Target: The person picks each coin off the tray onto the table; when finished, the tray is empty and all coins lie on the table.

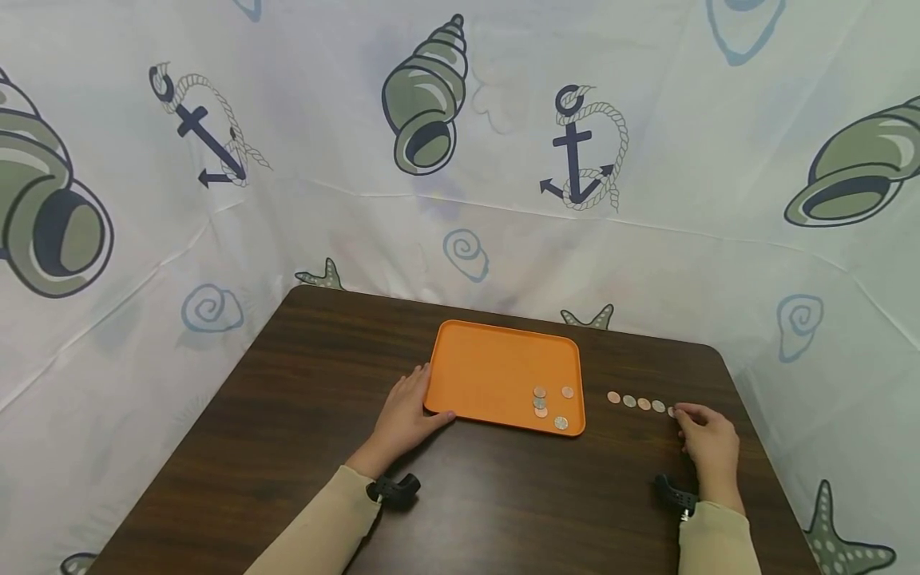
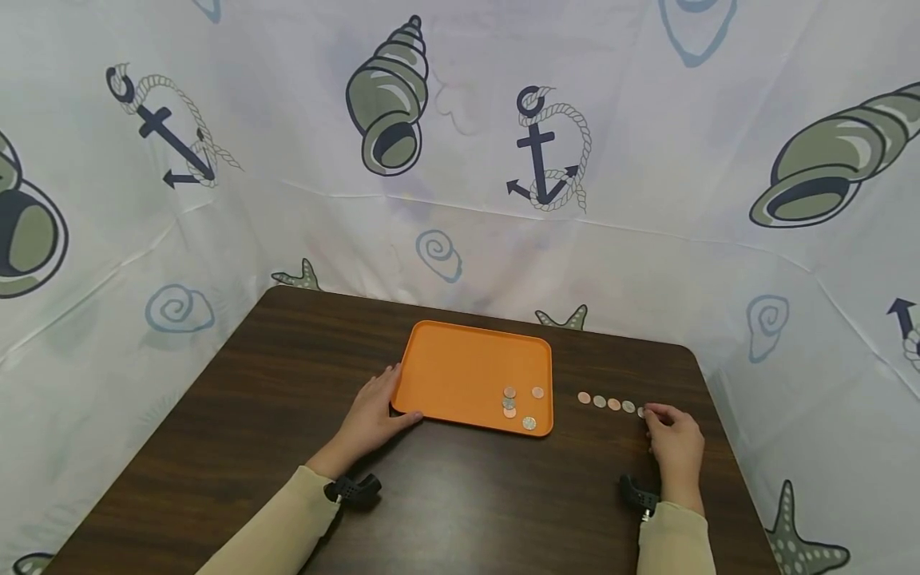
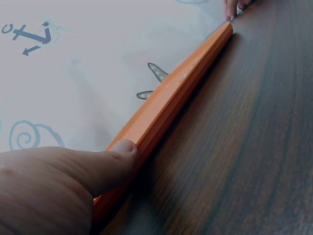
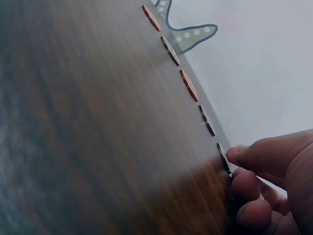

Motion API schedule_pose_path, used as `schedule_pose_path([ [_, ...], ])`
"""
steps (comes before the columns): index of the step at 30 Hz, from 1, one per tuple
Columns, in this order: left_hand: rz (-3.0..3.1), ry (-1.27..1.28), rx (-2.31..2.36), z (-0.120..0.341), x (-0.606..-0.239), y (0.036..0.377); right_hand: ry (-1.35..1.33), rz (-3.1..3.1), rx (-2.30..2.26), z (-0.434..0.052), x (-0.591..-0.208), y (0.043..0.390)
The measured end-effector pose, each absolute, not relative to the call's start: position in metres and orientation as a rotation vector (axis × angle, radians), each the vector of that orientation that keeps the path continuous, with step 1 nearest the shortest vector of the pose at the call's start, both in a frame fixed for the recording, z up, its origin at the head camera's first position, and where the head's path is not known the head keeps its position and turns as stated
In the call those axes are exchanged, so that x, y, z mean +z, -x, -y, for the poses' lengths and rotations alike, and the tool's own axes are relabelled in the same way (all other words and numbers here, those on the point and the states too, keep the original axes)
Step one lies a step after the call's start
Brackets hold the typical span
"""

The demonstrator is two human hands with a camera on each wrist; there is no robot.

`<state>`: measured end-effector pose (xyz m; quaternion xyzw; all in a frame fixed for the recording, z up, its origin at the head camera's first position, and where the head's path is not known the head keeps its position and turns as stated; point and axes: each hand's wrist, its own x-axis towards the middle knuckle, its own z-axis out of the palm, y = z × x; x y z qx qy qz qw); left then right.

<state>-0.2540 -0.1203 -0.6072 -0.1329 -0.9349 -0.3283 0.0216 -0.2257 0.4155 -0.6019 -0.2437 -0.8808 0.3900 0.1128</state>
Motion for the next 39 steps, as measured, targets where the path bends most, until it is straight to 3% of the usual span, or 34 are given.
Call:
schedule_pose_path([
  [13, 2.897, 0.417, -0.997, 0.123, -0.611, 0.256, 0.799, 2.46, 1.283, -0.41, -0.605, 0.228],
  [23, 2.911, 0.403, -1.008, 0.124, -0.611, 0.254, 0.709, 2.292, 1.297, -0.402, -0.601, 0.228],
  [30, 2.904, 0.419, -1.006, 0.122, -0.608, 0.255, 0.511, 2.292, 1.128, -0.37, -0.567, 0.23],
  [39, 2.905, 0.416, -1.004, 0.121, -0.611, 0.257, -0.056, 2.618, 1.008, -0.306, -0.524, 0.226],
])
